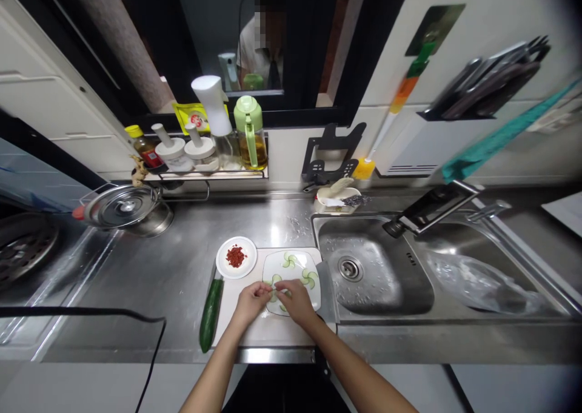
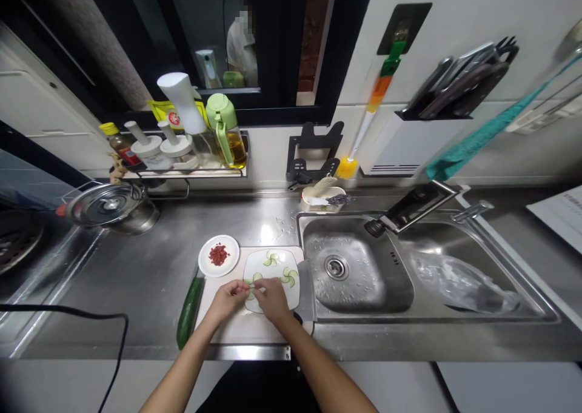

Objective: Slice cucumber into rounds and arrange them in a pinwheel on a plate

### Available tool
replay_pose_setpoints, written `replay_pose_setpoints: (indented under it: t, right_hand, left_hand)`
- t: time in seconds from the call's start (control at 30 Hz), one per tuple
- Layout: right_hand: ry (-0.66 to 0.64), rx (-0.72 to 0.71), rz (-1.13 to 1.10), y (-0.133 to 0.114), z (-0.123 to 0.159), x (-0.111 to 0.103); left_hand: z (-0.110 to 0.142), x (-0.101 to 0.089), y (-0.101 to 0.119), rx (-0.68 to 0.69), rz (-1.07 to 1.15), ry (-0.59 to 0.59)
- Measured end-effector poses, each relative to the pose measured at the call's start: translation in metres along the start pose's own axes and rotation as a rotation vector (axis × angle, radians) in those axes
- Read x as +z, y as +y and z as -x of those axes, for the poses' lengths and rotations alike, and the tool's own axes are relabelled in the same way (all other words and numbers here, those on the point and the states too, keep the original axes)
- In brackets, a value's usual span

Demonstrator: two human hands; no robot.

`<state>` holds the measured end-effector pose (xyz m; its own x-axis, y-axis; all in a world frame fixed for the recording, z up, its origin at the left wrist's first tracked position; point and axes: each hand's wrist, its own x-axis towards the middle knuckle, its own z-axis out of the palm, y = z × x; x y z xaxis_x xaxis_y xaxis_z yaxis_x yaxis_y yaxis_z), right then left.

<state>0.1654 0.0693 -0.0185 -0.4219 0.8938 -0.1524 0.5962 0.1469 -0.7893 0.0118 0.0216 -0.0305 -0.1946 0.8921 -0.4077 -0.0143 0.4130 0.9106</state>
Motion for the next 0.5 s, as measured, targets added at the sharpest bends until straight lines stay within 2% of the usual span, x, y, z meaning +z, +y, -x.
replay_pose_setpoints:
  t: [0.23,0.37,0.43,0.5]
  right_hand:
    - [-0.006,-0.001,0.006,-0.005,-0.001,-0.005]
    - [0.015,-0.037,0.013,-0.006,0.001,-0.009]
    - [0.021,-0.076,0.014,-0.007,0.002,-0.011]
    - [0.015,-0.123,0.012,-0.008,0.004,-0.012]
  left_hand:
    - [0.000,0.003,0.004,-0.093,0.122,-0.046]
    - [0.002,0.001,0.006,-0.309,0.215,-0.016]
    - [0.002,0.001,0.007,-0.422,0.261,-0.034]
    - [0.001,0.002,0.008,-0.471,0.259,-0.067]
